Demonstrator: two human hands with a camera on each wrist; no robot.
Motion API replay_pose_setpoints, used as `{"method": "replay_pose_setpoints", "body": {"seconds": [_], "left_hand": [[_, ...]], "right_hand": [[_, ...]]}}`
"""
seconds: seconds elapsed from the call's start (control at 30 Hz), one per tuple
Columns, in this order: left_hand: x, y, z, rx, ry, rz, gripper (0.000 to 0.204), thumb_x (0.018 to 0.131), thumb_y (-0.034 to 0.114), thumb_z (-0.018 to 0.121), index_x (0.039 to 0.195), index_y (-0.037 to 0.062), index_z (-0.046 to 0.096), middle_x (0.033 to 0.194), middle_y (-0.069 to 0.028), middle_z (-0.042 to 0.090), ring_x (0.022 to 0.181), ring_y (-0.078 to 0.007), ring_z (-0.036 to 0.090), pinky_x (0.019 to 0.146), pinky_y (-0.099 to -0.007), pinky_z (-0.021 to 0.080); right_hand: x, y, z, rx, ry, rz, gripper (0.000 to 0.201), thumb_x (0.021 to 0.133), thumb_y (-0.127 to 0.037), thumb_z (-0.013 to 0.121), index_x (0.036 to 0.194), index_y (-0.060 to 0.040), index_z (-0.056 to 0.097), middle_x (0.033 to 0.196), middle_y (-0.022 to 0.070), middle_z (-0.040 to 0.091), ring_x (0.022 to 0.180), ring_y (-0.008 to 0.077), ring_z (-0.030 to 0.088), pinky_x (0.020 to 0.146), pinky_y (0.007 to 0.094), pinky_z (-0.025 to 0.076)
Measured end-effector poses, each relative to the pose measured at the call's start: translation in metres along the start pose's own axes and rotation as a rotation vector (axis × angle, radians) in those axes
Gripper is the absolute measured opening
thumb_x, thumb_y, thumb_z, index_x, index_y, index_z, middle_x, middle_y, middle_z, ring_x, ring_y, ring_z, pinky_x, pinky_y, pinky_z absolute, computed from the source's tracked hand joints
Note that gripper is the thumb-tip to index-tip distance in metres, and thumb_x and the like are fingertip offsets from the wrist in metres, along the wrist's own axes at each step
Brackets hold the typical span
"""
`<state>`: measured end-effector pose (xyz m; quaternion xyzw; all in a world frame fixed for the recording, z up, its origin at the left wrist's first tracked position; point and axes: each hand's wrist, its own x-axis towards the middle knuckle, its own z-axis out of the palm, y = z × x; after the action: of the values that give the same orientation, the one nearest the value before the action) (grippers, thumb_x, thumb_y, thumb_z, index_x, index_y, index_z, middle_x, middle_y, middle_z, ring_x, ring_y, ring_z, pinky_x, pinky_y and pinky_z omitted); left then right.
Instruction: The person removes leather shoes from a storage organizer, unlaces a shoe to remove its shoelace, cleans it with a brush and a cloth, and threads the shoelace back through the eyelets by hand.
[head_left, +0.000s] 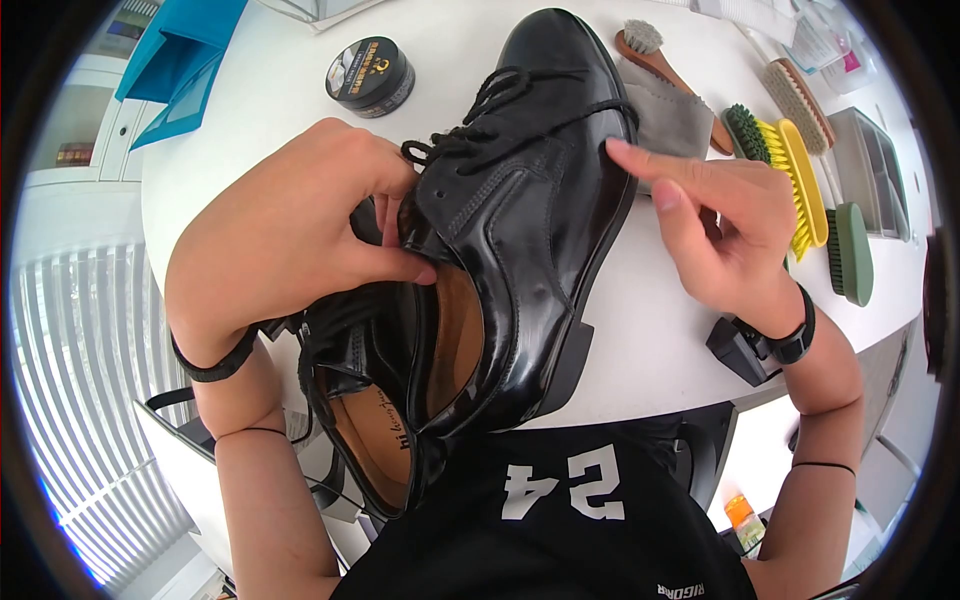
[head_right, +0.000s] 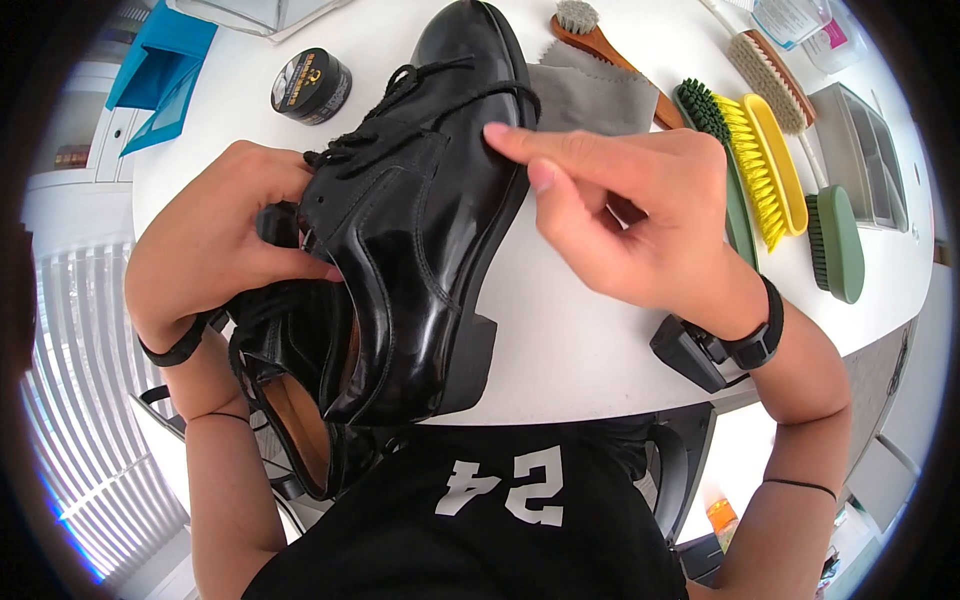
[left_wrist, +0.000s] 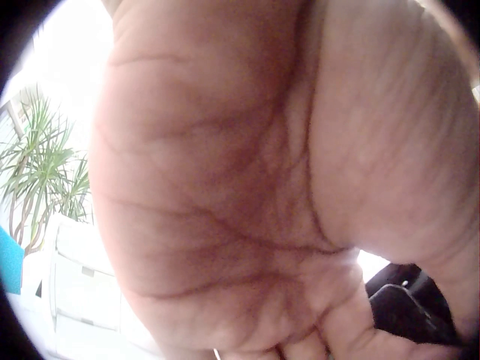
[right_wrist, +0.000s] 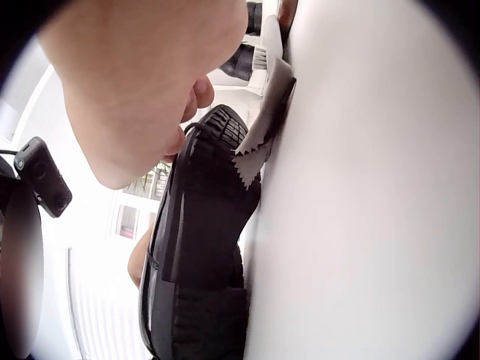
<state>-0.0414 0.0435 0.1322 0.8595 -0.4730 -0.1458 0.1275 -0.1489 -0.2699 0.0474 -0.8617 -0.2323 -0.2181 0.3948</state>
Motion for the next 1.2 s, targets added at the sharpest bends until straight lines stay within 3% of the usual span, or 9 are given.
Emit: {"method": "replay_pose_setpoints", "body": {"seconds": [0.03,0.2,0.3,0.37,0.47,0.63,0.9,0.97,1.2], "left_hand": [[0.0,0.001,0.0,0.008,-0.011,-0.012,0.043,0.075,0.028,0.097,0.075,0.0016,0.063,0.079,-0.0118,0.068,0.086,-0.0376,0.063,0.079,-0.0431,0.051],[-0.003,-0.001,0.002,0.008,-0.002,-0.016,0.043,0.075,0.029,0.097,0.078,0.0029,0.062,0.082,-0.0102,0.068,0.089,-0.0356,0.063,0.081,-0.0423,0.051],[-0.002,-0.004,0.002,-0.007,-0.03,-0.031,0.043,0.075,0.03,0.097,0.08,0.0038,0.063,0.083,-0.0094,0.069,0.091,-0.0345,0.063,0.082,-0.0419,0.051],[-0.002,-0.004,0.002,-0.021,-0.053,-0.036,0.043,0.075,0.03,0.098,0.081,0.0041,0.063,0.084,-0.0092,0.069,0.091,-0.0342,0.063,0.082,-0.0418,0.051],[-0.002,-0.003,0.002,0.008,-0.033,-0.035,0.044,0.074,0.03,0.098,0.081,0.0043,0.064,0.084,-0.0092,0.069,0.091,-0.0341,0.063,0.082,-0.0417,0.051],[0.003,-0.006,-0.002,-0.068,-0.14,-0.072,0.043,0.074,0.03,0.098,0.079,0.0031,0.064,0.084,-0.0104,0.07,0.09,-0.0351,0.064,0.081,-0.0416,0.052],[0.0,-0.001,0.001,-0.034,-0.063,-0.063,0.042,0.075,0.028,0.097,0.078,0.0016,0.065,0.083,-0.0117,0.07,0.089,-0.0361,0.065,0.08,-0.0419,0.052],[0.0,-0.001,0.001,-0.032,-0.061,-0.065,0.041,0.075,0.028,0.097,0.078,0.0014,0.066,0.083,-0.0119,0.07,0.09,-0.0362,0.065,0.08,-0.0419,0.052],[-0.002,0.003,0.001,0.028,-0.015,-0.088,0.041,0.075,0.029,0.097,0.079,0.001,0.068,0.085,-0.0124,0.07,0.09,-0.0361,0.065,0.081,-0.042,0.052]], "right_hand": [[0.002,0.0,-0.002,-0.032,-0.028,-0.103,0.03,0.095,-0.001,0.072,0.122,-0.0041,0.086,0.056,-0.0036,0.056,0.044,0.0051,0.047,0.045,0.0225,0.033],[0.0,-0.006,-0.002,-0.033,-0.111,-0.179,0.039,0.083,0.0,0.073,0.119,-0.0055,0.087,0.056,-0.0019,0.06,0.041,0.0114,0.046,0.043,0.0253,0.034],[-0.001,-0.007,0.0,0.023,-0.112,-0.251,0.044,0.082,-0.004,0.065,0.12,-0.0028,0.086,0.052,-0.0008,0.047,0.041,0.0147,0.041,0.044,0.0303,0.031],[0.001,-0.009,-0.001,0.082,-0.161,-0.292,0.05,0.075,0.0,0.071,0.123,-0.0054,0.086,0.054,-0.0021,0.056,0.04,0.015,0.043,0.043,0.0283,0.032],[-0.001,-0.007,0.005,0.11,-0.141,-0.326,0.051,0.074,-0.004,0.064,0.12,-0.0025,0.087,0.051,-0.0014,0.045,0.039,0.0152,0.038,0.043,0.0303,0.029],[-0.002,-0.007,0.004,0.151,-0.198,-0.334,0.052,0.074,-0.003,0.065,0.121,-0.0035,0.087,0.051,-0.0013,0.044,0.039,0.0148,0.037,0.043,0.03,0.028],[-0.001,-0.008,0.005,0.112,-0.161,-0.336,0.048,0.078,-0.004,0.065,0.12,-0.005,0.088,0.051,-0.0016,0.045,0.039,0.0139,0.037,0.043,0.0302,0.028],[0.002,-0.009,0.0,0.038,-0.136,-0.304,0.047,0.08,-0.002,0.072,0.123,-0.0094,0.087,0.051,-0.0027,0.05,0.039,0.0136,0.041,0.042,0.0284,0.032],[0.004,-0.005,-0.002,-0.099,-0.035,-0.132,0.037,0.086,0.0,0.071,0.119,-0.0075,0.088,0.05,-0.0016,0.05,0.039,0.01,0.044,0.044,0.0252,0.035]]}}
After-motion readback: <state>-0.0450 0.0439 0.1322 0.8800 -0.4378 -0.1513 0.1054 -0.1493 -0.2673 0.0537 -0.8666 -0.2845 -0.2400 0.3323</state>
